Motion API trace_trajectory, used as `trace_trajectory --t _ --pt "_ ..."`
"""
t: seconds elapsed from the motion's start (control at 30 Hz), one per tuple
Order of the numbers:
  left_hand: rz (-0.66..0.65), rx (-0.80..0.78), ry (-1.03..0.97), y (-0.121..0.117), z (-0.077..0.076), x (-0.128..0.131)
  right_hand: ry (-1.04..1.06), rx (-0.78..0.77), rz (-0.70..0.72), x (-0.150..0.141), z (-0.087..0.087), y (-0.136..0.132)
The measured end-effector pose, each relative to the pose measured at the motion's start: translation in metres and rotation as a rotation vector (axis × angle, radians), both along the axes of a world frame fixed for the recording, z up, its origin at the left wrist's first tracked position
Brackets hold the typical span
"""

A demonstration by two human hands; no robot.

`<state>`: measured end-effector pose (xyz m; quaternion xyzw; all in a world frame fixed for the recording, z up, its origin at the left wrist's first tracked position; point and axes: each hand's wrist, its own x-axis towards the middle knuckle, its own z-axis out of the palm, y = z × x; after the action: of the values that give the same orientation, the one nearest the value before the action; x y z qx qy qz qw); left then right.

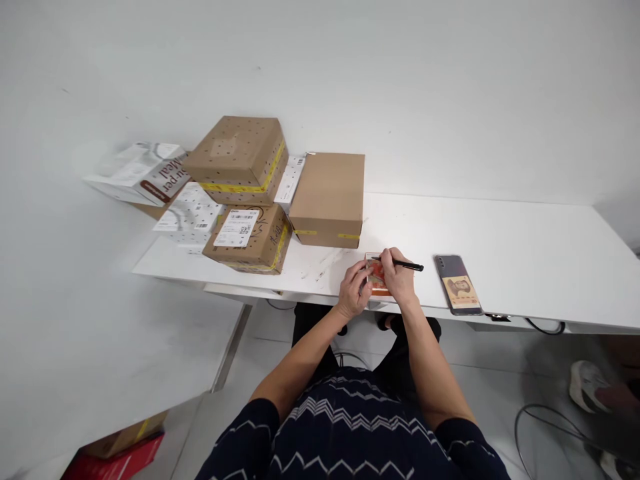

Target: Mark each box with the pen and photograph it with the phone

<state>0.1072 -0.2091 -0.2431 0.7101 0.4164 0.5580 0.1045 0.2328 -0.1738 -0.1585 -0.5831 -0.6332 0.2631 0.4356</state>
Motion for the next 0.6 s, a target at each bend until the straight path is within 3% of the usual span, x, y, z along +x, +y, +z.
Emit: trace_trajectory --t 0.6 --pt "0.004 0.007 -0.003 -0.0004 0.0027 -0.0001 -0.003 -0.004 0.017 0.0 0.0019 -0.0006"
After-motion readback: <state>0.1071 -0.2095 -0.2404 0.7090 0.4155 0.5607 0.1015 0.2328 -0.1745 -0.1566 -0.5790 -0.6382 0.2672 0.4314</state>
